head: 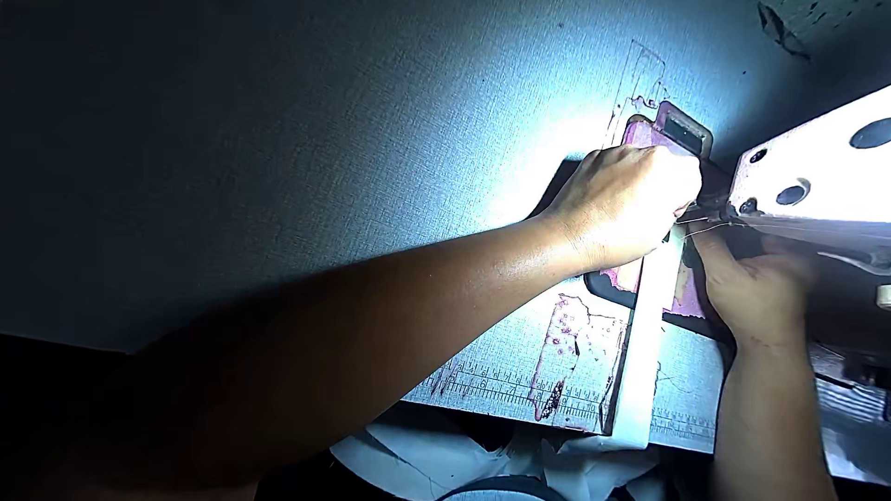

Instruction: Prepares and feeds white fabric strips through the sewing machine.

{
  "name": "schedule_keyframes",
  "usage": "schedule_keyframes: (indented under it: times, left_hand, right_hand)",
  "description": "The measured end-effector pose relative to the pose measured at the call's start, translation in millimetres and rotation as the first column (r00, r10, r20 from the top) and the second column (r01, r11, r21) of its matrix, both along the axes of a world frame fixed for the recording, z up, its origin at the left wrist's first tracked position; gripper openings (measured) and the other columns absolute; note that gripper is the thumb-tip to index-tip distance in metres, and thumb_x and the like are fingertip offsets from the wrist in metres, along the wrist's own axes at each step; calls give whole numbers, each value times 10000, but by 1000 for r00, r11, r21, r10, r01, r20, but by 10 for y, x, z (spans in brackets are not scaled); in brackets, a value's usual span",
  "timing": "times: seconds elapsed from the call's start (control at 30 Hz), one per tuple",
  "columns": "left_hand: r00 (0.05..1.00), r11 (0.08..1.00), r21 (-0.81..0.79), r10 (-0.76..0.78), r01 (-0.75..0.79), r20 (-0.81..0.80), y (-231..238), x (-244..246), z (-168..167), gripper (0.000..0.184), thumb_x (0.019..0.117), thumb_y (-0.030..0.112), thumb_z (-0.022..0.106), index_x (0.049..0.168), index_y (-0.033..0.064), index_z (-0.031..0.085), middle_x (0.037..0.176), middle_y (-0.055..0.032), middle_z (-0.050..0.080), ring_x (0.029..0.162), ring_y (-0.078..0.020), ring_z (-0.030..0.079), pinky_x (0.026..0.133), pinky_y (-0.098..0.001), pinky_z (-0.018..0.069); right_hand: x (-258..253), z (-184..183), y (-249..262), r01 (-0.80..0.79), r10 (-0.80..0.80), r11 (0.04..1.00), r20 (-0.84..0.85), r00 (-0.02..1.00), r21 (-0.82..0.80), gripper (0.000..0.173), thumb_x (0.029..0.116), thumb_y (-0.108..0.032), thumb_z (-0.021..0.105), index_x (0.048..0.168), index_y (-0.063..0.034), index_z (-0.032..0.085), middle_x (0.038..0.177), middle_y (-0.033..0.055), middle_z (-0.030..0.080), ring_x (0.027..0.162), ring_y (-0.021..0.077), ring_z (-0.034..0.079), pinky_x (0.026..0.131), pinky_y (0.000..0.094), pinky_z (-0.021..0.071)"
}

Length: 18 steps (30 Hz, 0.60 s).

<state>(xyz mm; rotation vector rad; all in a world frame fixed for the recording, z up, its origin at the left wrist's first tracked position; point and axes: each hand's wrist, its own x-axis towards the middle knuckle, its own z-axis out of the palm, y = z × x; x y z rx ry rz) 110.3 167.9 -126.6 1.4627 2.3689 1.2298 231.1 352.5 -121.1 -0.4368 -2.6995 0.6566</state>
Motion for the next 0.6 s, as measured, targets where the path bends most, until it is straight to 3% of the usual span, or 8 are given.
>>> schedule_keyframes:
  times: [0.33,0.6]
  left_hand:
    - [1000,1000,-21,-1,1,-5,-3,0,13,166,979,175,597,869,118,708,852,-25,676,817,-181,658,692,-399,485]
    - [1000,1000,-9,-10,10,18,-7,-2,12,162,985,178,609,882,127,724,878,-23,692,858,-183,671,729,-409,499]
  right_hand:
    - [2,-4,-13,5,-5,1000,1,1000,-1,396,947,-369,725,1195,-61,701,1181,49,694,1152,14,618,1034,276,494]
    - [0,-37,-48,-114,105,993,-173,979,-40,264,937,-203,740,1126,-22,703,1115,-2,720,1092,-7,663,986,234,550]
